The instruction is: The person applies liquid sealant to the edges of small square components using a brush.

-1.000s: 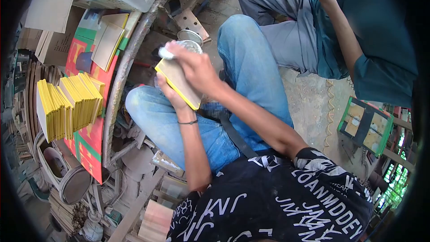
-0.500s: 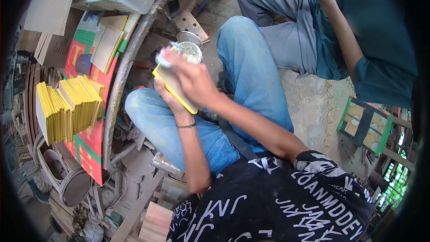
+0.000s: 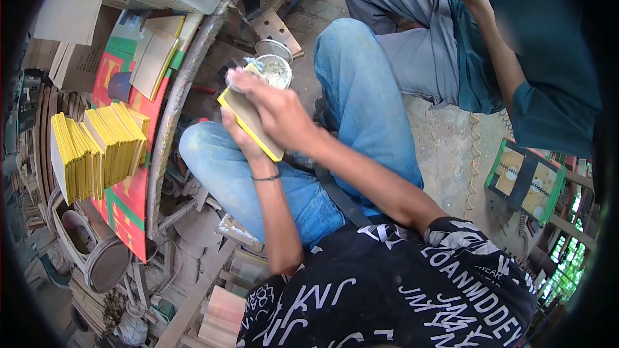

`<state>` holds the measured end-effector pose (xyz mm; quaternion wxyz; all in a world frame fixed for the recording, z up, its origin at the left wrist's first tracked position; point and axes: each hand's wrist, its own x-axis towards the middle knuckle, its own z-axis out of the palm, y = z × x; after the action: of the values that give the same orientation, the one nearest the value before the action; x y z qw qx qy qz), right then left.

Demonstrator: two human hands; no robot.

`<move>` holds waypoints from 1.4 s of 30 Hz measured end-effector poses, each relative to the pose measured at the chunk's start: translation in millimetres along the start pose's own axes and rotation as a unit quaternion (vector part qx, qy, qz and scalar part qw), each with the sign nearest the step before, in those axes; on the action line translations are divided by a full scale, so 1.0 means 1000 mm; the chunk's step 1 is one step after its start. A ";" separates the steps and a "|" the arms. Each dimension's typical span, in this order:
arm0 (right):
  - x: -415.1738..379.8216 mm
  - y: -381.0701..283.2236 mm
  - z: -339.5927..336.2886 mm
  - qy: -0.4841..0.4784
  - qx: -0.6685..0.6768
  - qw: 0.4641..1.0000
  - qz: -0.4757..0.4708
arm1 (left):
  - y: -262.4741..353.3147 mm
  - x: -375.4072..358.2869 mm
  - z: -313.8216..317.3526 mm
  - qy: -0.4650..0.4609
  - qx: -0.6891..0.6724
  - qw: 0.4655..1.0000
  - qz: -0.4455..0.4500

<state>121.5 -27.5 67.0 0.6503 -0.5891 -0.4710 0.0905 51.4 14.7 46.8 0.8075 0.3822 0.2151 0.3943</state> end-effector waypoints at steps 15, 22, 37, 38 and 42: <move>0.028 0.033 -0.037 0.139 0.253 0.941 0.178 | 0.017 0.004 0.003 -0.039 -0.224 0.973 -0.037; 0.028 0.030 -0.039 0.087 0.215 0.952 0.198 | 0.017 0.005 0.000 -0.007 -0.214 0.976 -0.030; 0.027 0.033 -0.038 0.112 0.194 0.953 0.206 | 0.017 0.004 0.003 0.000 -0.207 0.978 -0.006; 0.027 0.033 -0.037 0.116 0.187 0.954 0.202 | 0.017 0.004 0.003 0.000 -0.207 0.978 -0.006; 0.026 0.032 -0.036 0.114 0.176 0.957 0.201 | 0.016 0.005 0.002 -0.003 -0.201 0.980 -0.012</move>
<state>175.0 -25.7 58.0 0.7613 -0.5545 -0.2420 0.2331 47.8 24.3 60.4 0.8734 0.2111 0.1334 0.4182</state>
